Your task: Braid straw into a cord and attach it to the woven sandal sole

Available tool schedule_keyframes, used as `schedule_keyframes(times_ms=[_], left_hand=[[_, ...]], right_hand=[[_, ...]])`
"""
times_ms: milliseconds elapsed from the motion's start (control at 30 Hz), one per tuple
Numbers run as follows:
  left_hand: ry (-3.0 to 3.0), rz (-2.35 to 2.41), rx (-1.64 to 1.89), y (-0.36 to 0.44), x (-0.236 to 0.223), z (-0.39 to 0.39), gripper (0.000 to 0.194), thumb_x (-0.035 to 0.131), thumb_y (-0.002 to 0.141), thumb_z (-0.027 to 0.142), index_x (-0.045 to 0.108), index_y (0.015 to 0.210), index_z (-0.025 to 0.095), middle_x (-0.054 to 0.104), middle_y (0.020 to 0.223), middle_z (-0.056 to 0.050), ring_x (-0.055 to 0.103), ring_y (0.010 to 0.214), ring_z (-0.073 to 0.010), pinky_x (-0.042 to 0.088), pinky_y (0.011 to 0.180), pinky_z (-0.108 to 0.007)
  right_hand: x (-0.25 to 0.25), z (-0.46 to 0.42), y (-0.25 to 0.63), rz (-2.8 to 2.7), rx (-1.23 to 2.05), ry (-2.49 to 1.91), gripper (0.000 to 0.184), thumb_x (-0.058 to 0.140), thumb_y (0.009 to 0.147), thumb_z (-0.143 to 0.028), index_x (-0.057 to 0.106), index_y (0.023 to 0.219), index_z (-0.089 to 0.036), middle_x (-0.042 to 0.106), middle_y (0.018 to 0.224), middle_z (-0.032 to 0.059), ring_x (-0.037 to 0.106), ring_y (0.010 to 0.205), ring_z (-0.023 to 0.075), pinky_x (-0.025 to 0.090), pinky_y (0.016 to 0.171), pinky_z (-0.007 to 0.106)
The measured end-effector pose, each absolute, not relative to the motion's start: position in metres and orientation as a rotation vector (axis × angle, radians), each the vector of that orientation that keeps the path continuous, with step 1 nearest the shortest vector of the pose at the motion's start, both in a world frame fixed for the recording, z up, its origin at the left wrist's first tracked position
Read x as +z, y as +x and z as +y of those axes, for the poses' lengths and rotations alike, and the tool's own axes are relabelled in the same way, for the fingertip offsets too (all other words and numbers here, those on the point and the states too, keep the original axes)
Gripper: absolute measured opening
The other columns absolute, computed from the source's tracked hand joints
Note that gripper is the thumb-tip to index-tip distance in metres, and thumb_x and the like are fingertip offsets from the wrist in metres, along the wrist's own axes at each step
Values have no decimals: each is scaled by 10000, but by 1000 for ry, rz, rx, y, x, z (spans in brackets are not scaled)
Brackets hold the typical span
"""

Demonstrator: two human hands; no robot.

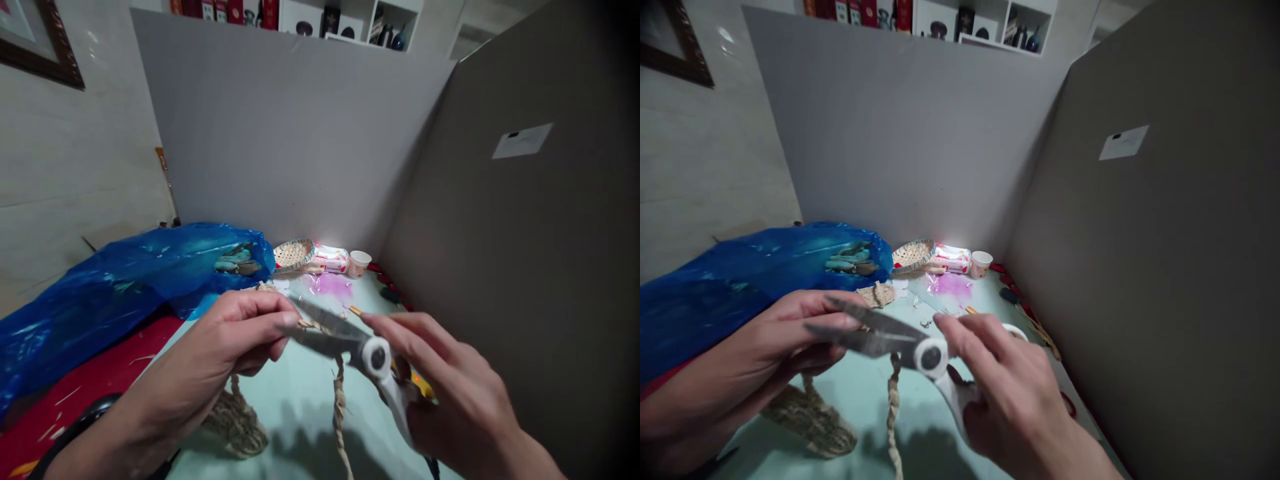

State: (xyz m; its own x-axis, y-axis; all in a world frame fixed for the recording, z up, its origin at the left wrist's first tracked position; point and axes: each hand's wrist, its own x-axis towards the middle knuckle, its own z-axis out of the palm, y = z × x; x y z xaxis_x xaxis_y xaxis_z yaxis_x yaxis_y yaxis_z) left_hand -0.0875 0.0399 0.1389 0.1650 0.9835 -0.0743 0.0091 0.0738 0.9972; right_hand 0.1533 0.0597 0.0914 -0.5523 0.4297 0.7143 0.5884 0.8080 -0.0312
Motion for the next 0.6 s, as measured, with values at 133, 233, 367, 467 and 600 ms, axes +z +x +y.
schedule_keyframes(times_ms=[133, 233, 367, 467, 600], left_hand=[[1156, 1042, 1036, -87, 141, 37, 119, 638, 750, 262, 633, 675, 170, 405, 581, 44, 245, 519, -79, 178, 455, -206], [1155, 1015, 972, -89, 140, 38, 147, 628, 799, 291, 663, 755, 155, 487, 597, 22, 264, 506, -70, 188, 451, -208], [1177, 953, 887, -95, 139, 38, 142, 620, 827, 275, 677, 819, 146, 547, 600, 4, 281, 491, -64, 182, 451, -219], [1244, 942, 889, -97, 137, 38, 140, 630, 829, 282, 690, 844, 156, 532, 612, 15, 289, 507, -70, 183, 467, -235], [1323, 937, 869, -95, 136, 40, 151, 627, 823, 291, 710, 838, 166, 524, 612, 21, 297, 509, -75, 195, 472, -240]], right_hand=[[87, 57, 168, -2284, -629, -694, 631, 447, 732, 58, 503, 1333, -128, 649, 1034, 87, 629, 779, 147, 456, 602, 256], [89, 57, 176, -2282, -729, -702, 629, 455, 765, 46, 485, 1364, -140, 673, 995, 79, 631, 708, 136, 450, 578, 256], [93, 55, 184, -2328, -713, -726, 693, 476, 806, -4, 367, 1467, -181, 685, 1022, 92, 643, 680, 153, 463, 587, 280], [93, 56, 188, -2348, -683, -724, 729, 453, 803, -23, 311, 1496, -198, 692, 1018, 91, 644, 674, 166, 467, 571, 285], [90, 59, 192, -2340, -639, -744, 734, 422, 786, -14, 341, 1480, -241, 700, 1032, 74, 645, 697, 164, 476, 577, 276]])
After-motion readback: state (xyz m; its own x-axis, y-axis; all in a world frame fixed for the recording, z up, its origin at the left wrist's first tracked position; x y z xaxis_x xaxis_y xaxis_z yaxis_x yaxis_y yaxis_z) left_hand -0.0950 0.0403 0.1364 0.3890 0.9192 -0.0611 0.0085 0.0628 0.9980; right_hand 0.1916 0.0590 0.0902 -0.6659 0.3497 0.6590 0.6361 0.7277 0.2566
